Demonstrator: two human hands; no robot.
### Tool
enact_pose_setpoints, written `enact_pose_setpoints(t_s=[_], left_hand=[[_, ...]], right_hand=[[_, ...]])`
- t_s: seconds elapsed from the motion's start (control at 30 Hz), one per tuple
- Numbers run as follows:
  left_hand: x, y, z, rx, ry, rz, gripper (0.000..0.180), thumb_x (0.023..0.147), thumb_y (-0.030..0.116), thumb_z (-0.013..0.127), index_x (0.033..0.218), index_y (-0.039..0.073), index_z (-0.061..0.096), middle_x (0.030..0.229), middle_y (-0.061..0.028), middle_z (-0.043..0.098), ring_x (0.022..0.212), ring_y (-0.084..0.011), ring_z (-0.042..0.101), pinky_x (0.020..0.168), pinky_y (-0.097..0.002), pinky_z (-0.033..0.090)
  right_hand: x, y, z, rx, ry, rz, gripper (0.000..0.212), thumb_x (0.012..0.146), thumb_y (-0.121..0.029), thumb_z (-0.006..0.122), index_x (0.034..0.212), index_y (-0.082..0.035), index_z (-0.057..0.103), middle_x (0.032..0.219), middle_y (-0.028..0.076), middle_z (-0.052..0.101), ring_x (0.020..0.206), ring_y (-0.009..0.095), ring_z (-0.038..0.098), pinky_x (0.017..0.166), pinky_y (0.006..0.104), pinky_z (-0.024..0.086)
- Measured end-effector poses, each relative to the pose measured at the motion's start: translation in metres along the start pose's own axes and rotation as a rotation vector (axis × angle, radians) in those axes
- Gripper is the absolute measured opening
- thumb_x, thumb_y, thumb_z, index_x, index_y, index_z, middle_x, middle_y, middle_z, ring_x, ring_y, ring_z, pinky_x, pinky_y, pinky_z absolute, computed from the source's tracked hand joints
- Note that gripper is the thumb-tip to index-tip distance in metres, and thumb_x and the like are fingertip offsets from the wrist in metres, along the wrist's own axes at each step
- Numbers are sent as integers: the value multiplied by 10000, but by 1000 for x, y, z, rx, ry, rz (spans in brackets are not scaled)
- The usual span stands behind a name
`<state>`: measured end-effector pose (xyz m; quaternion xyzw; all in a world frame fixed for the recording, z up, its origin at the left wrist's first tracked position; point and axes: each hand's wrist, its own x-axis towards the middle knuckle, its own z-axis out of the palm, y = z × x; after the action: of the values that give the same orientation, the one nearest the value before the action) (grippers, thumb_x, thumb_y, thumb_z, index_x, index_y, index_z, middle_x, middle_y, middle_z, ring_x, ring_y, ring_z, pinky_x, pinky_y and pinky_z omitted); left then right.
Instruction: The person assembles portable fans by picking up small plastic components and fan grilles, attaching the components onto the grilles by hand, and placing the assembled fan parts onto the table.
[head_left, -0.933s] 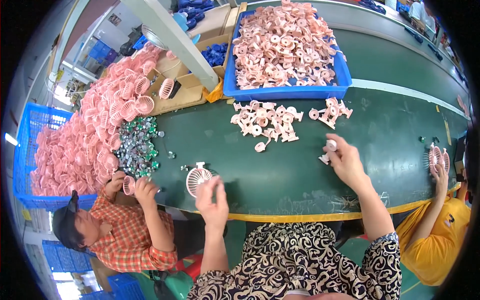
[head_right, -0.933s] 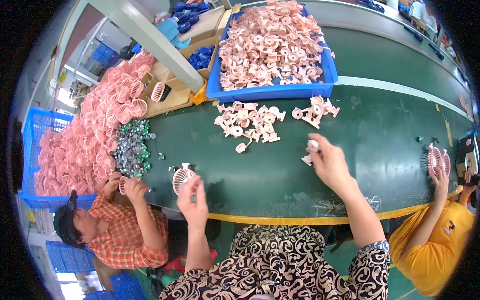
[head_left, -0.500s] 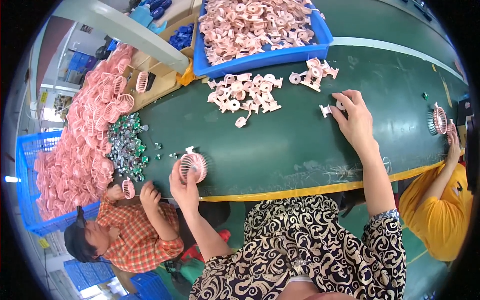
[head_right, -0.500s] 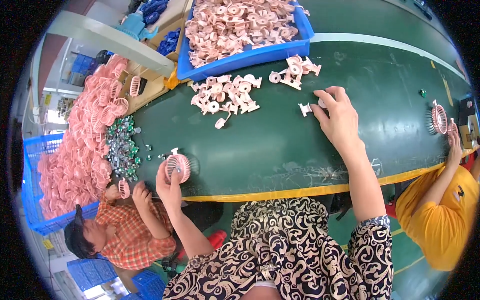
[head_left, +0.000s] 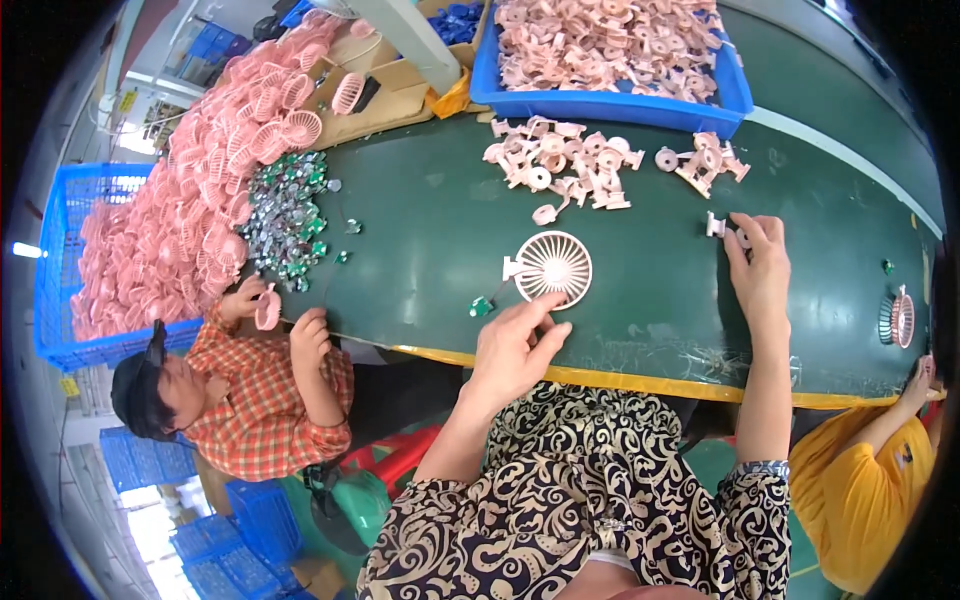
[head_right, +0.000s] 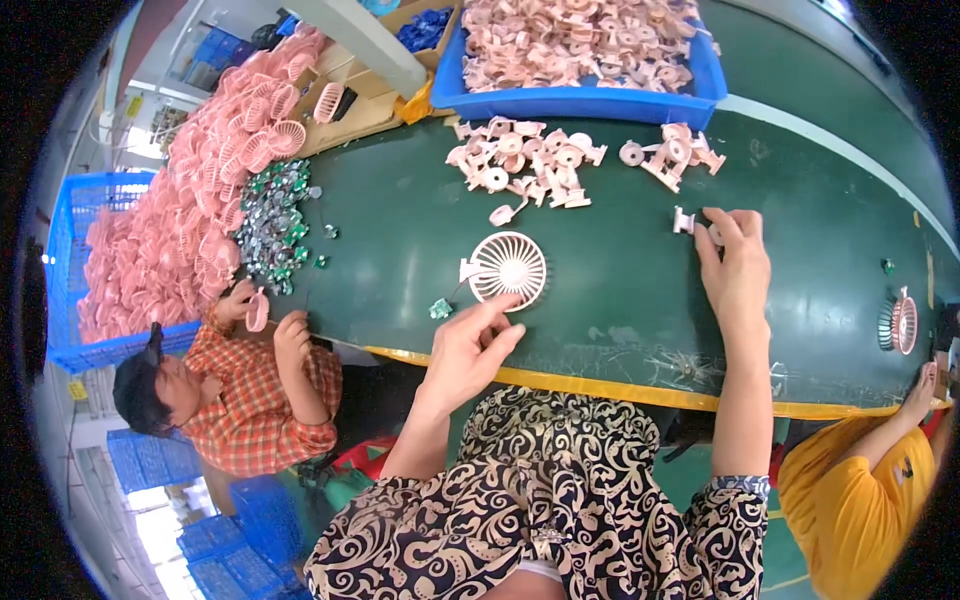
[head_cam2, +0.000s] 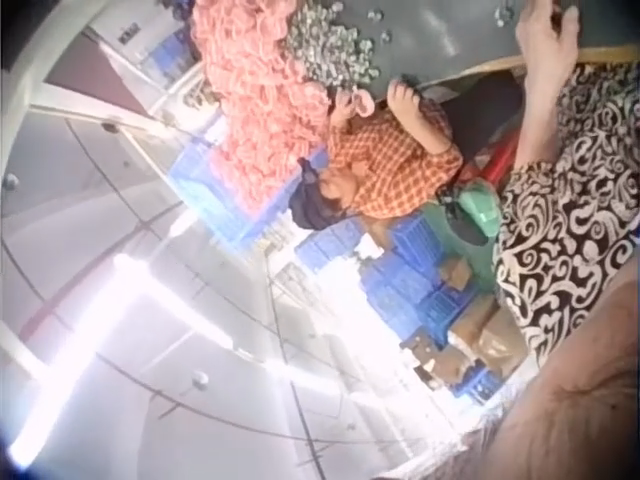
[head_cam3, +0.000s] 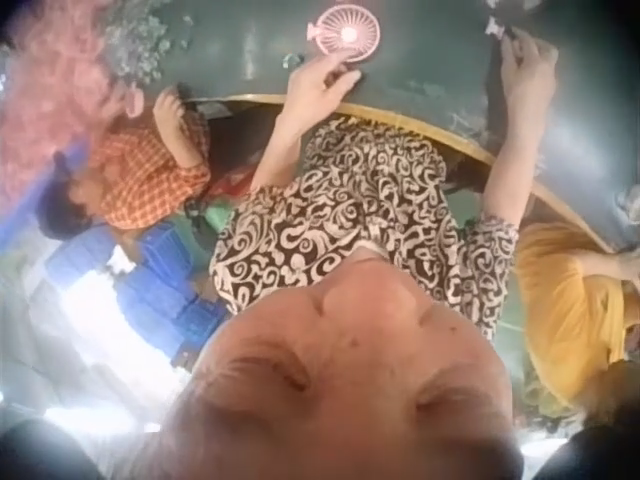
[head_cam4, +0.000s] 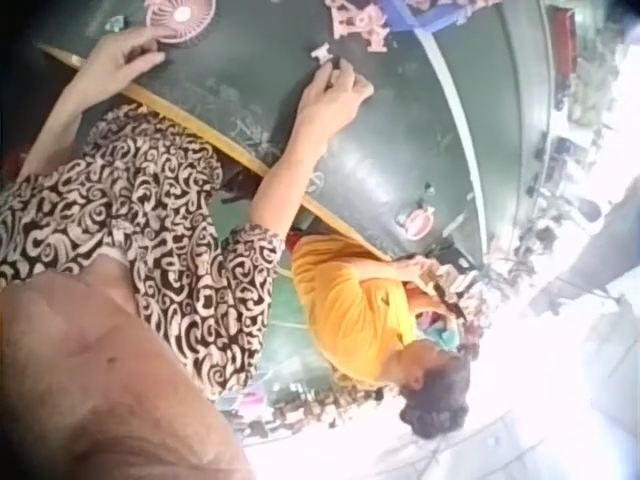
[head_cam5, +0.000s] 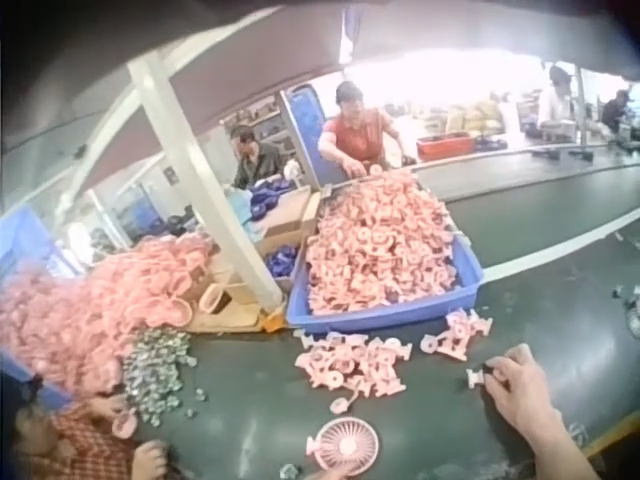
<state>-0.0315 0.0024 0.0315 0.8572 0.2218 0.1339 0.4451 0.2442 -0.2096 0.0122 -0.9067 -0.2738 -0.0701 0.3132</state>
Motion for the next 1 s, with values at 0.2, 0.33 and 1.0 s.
enact_pose_setpoints(t_s=[0.2,0.33,1.0], left_hand=[[0,-5,1,-1,13,48,342,931,81,752,1267,59,692,830,-50,673,621,-123,571,578,-277,476],[3,-6,1,-29,195,93,267,933,86,745,1194,45,704,832,-89,694,637,-177,632,585,-309,515],[27,-19,-24,461,312,168,115,915,143,748,998,63,742,825,-77,695,810,-293,604,732,-434,467]], right_hand=[[0,-2,3,-2,-7,-3,247,964,-169,731,1197,-88,727,1144,139,631,907,308,700,801,388,565],[1,-2,1,-16,-1,-1,240,976,-185,722,1201,-103,722,1157,126,625,895,301,704,796,390,566],[2,-3,2,19,52,27,268,917,-141,778,1175,-88,731,1095,107,645,888,288,689,764,373,563]])
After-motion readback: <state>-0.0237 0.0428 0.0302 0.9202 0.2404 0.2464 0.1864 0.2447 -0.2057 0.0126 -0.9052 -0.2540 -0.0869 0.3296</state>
